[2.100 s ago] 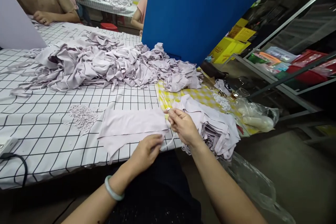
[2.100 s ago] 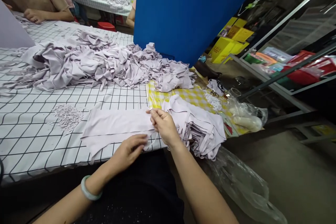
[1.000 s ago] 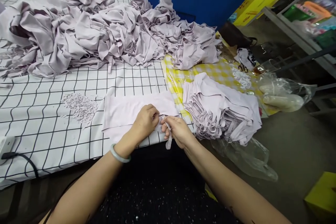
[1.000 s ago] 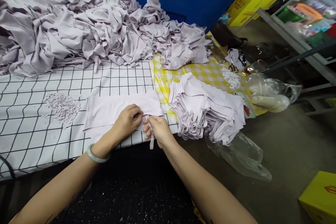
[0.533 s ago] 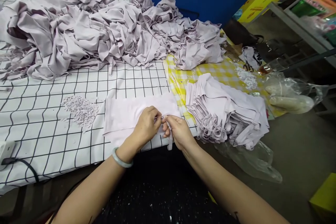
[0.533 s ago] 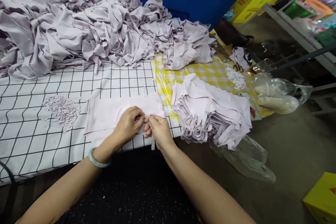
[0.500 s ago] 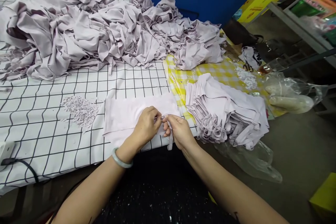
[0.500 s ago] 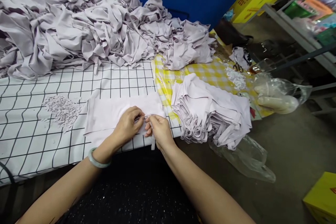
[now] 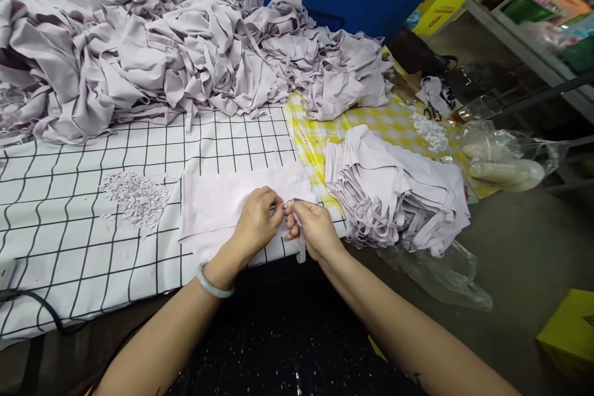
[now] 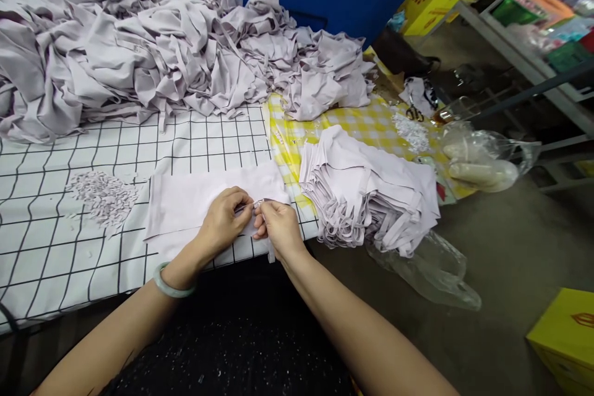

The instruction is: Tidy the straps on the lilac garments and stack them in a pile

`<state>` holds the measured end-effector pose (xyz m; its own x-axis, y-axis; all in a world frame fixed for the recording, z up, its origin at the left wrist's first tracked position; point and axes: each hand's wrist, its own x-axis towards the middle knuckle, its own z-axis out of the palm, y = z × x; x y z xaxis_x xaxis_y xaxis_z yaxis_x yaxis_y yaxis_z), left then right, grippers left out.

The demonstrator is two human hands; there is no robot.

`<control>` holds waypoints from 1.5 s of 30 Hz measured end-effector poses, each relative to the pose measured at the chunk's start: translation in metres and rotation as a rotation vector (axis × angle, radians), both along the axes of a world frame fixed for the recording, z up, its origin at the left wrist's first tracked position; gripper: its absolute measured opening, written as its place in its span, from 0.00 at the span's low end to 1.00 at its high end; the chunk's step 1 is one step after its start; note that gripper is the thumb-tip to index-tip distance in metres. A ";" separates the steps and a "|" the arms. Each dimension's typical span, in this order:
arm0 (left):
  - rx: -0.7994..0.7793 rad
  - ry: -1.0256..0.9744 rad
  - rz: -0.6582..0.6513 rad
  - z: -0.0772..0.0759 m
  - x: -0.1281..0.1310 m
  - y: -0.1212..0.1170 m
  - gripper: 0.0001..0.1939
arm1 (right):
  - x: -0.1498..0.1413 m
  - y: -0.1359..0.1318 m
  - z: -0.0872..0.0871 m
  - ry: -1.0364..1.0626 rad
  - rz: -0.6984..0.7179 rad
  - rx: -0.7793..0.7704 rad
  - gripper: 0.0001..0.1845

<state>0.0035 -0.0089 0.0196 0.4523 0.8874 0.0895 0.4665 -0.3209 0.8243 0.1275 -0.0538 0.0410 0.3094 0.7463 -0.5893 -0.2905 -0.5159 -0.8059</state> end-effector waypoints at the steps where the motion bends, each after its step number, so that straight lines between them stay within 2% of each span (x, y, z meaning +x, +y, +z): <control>1: -0.001 0.002 0.002 0.000 0.000 0.000 0.07 | 0.000 0.000 0.000 -0.004 0.009 0.000 0.07; 7: -0.022 0.002 0.006 0.002 0.000 -0.001 0.07 | 0.000 -0.001 0.000 -0.041 0.035 -0.010 0.08; 16: 0.009 0.010 0.016 -0.002 0.000 0.000 0.07 | 0.009 0.005 0.007 0.113 0.192 -0.113 0.07; 19: 0.017 -0.003 -0.044 0.000 -0.007 0.004 0.07 | 0.012 -0.002 0.008 0.136 0.207 -0.104 0.10; 21: 0.035 -0.022 -0.131 0.004 -0.014 0.010 0.07 | 0.017 -0.015 0.013 0.115 0.252 -0.102 0.16; 23: 0.101 0.019 -0.216 0.007 -0.018 0.015 0.11 | 0.022 -0.032 0.021 0.050 0.305 -0.108 0.22; 25: 0.170 0.158 -0.281 0.005 -0.015 0.019 0.17 | 0.027 -0.052 0.028 -0.040 0.336 -0.092 0.24; 27: 0.202 0.326 -0.323 -0.001 -0.008 0.020 0.22 | 0.029 -0.074 0.029 -0.140 0.358 -0.048 0.22; 30: 0.230 0.482 -0.314 -0.012 0.004 0.019 0.29 | 0.028 -0.107 0.013 -0.298 0.342 0.023 0.17; 33: 0.251 0.532 -0.302 -0.017 0.007 0.018 0.31 | 0.025 -0.134 -0.012 -0.341 0.280 0.071 0.17; 35: 0.257 0.548 -0.300 -0.016 0.004 0.019 0.31 | 0.026 -0.142 -0.022 -0.370 0.258 0.120 0.16; 37: 0.256 0.557 -0.319 -0.016 0.002 0.020 0.31 | 0.031 -0.138 -0.020 -0.578 0.210 0.231 0.14; 39: 0.259 0.552 -0.344 -0.015 0.003 0.020 0.31 | 0.039 -0.121 -0.012 -0.909 0.162 0.407 0.14; 40: 0.261 0.549 -0.350 -0.014 0.004 0.021 0.31 | 0.044 -0.108 -0.007 -1.053 0.183 0.494 0.15; 42: 0.260 0.540 -0.351 -0.011 0.005 0.022 0.31 | 0.054 -0.081 -0.002 -1.214 0.358 0.594 0.19; 44: 0.219 0.523 -0.384 -0.005 -0.002 0.024 0.31 | 0.059 -0.060 -0.002 -1.250 0.581 0.576 0.23; 45: 0.186 0.494 -0.401 0.000 -0.011 0.025 0.30 | 0.059 -0.056 -0.003 -1.252 0.644 0.554 0.25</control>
